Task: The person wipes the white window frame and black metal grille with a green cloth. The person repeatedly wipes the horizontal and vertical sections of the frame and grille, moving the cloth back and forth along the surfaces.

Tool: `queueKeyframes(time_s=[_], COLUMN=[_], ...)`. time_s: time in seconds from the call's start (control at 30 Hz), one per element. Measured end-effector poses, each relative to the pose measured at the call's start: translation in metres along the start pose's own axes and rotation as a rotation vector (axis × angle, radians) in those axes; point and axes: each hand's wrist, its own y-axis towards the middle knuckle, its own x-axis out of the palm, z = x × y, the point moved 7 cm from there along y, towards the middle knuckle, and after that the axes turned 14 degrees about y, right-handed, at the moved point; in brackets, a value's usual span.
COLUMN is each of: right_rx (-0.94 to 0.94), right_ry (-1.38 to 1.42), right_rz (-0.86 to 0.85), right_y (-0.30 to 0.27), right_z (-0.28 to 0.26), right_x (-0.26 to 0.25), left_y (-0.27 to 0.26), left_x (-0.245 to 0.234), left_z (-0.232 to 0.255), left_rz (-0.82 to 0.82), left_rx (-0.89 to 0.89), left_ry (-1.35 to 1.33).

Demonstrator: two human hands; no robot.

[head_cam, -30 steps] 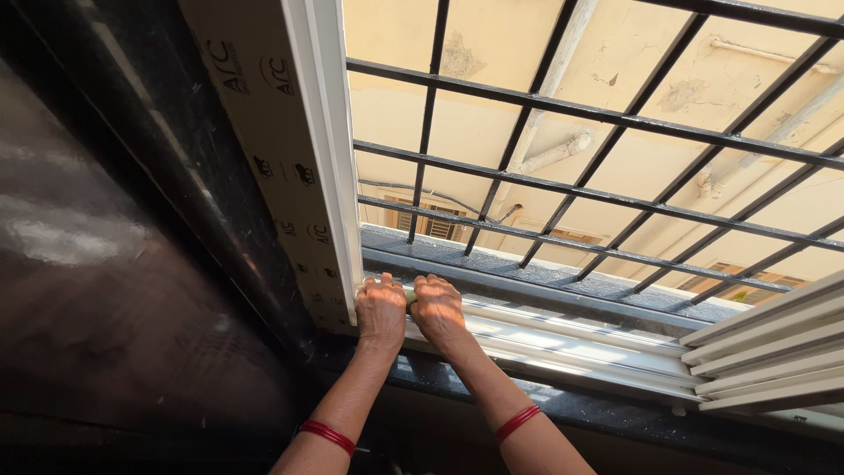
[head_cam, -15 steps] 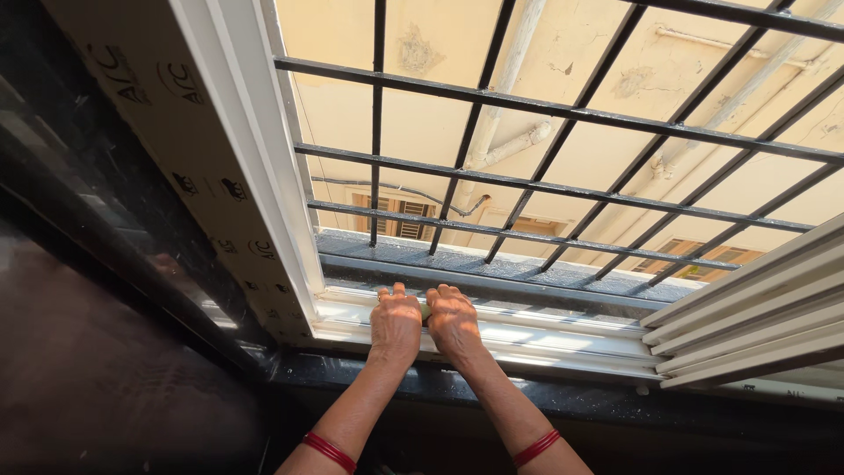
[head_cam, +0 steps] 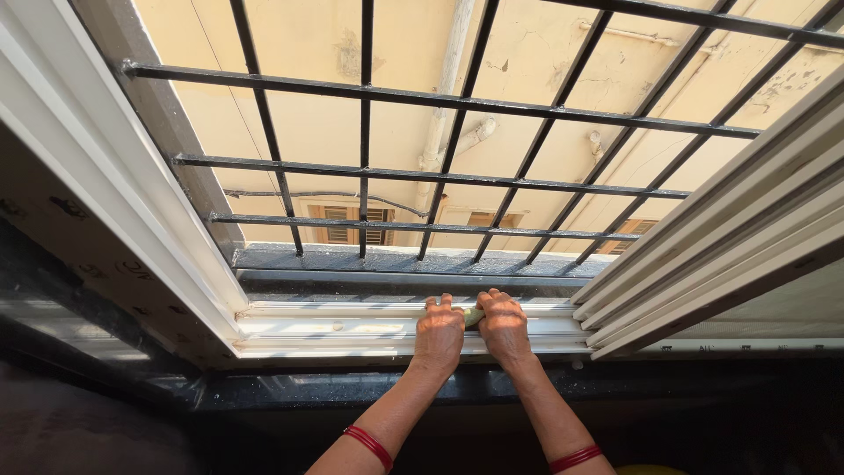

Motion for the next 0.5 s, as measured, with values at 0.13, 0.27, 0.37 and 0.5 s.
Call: queueKeyframes(time_s=[0.13,0.27,0.37,0.5], right_rx=[0.094,0.249,0.306,0.255], right_ry=[-0.085,-0.179,-0.168,-0.051], right_rz=[-0.026,-0.053,-0.063,-0.056], right_y=[-0.006,-0.012,-0.013,-0.009], right_z=[0.031,0.048,0.046,0.025], right_x=[-0.024,-0.036,-0.035,-0.027], left_y=[0.009,0.011,0.007,0.002], left_x=[0.008,0.007,-0.002,-0.011], left_z=[0.028,0.043,0.04,0.018], left_rz=[-0.035,-0.04,0.028,0.014], left_rx=[0.049,0.097,0.111,0.082], left_ry=[-0.112,-0.178,-0.127,-0.038])
